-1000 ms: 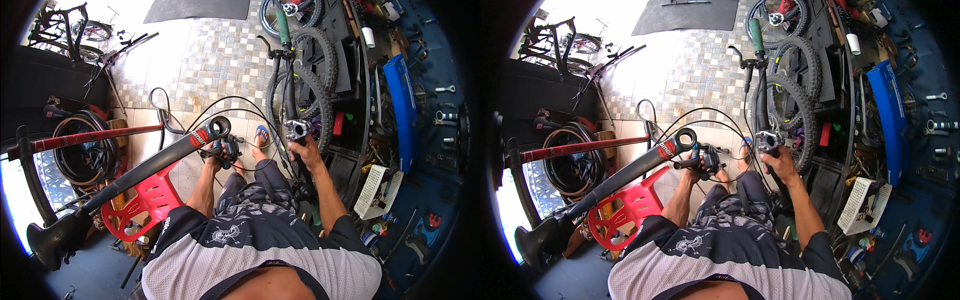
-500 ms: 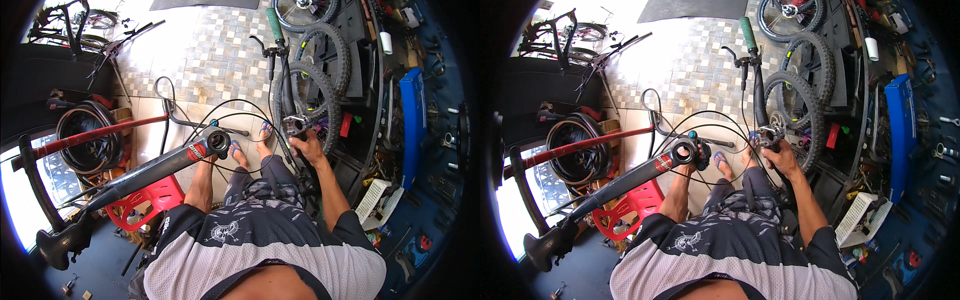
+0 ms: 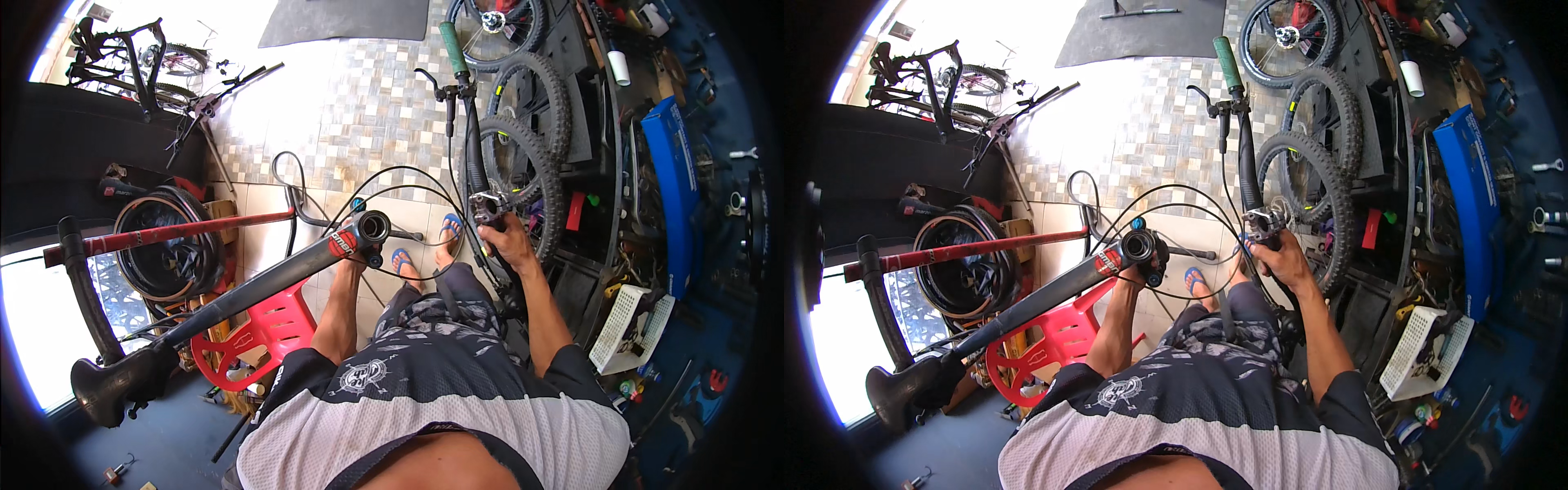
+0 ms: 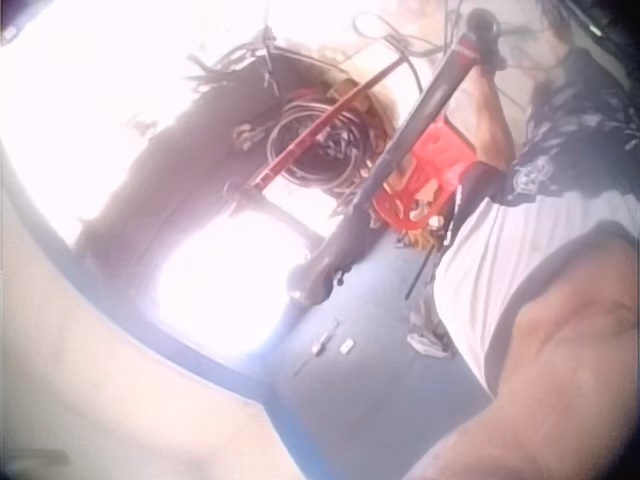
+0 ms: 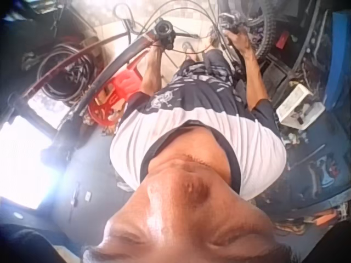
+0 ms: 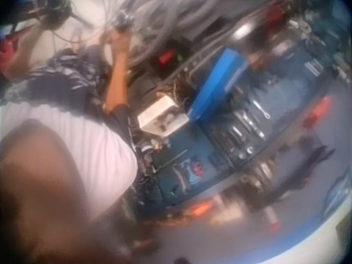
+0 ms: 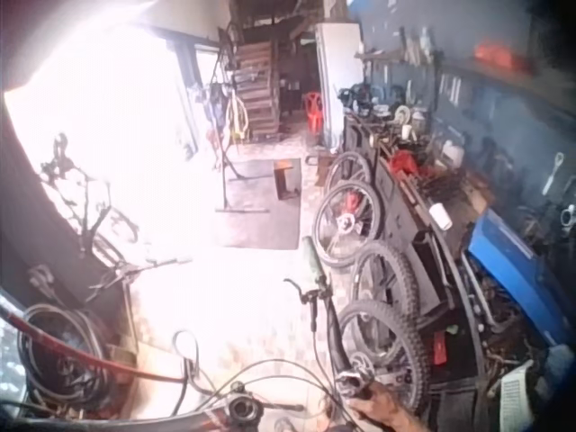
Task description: The person assembles a bicycle by installing the headset, inserting the fork, and tightening the stem bolts. They then attach the handlebar and route cables, using an Allen key and a rag to clean the frame.
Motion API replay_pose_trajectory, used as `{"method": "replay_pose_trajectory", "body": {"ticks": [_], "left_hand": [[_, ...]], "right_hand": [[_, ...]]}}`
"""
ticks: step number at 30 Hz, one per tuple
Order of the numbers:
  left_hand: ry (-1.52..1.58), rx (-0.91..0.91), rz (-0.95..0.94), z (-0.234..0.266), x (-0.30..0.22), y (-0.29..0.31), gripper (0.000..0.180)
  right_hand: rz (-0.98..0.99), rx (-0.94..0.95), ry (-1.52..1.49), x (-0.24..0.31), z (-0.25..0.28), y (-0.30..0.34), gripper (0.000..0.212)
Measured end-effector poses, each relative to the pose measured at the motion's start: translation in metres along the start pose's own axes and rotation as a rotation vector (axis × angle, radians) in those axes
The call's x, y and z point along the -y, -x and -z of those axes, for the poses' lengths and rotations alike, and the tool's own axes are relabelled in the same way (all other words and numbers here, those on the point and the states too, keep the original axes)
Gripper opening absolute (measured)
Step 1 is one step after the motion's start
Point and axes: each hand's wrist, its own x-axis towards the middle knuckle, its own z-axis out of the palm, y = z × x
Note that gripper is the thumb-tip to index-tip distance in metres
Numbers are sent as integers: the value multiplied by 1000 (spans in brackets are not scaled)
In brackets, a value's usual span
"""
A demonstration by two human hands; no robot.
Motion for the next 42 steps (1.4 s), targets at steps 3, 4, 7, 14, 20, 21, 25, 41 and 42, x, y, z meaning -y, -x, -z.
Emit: {"method": "replay_pose_trajectory", "body": {"ticks": [3,4,7,14,20,21,25,41,42], "left_hand": [[-34,71,-32,-28,-9,8,21],[-32,92,-44,-36,-12,11,21],[-102,69,-89,-55,-16,20,23],[-131,-17,-123,-46,-7,15,33],[-96,-92,-115,-49,-6,13,35],[-96,-79,-118,-52,-7,16,34],[-77,78,-90,-63,-15,30,27],[-200,467,-198,-111,-40,75,40],[-155,485,-153,-115,-41,79,45]], "right_hand": [[35,-20,12,-3,-1,3,17],[39,-19,17,-4,-1,4,16],[62,-33,21,-4,-1,8,12],[64,-84,45,-1,0,17,14],[96,-92,47,0,-2,18,14],[90,-88,48,0,-2,18,14],[99,-68,51,-3,-1,13,14],[-39,-24,87,-19,21,-7,20],[-44,-14,69,-20,23,-11,20]]}}
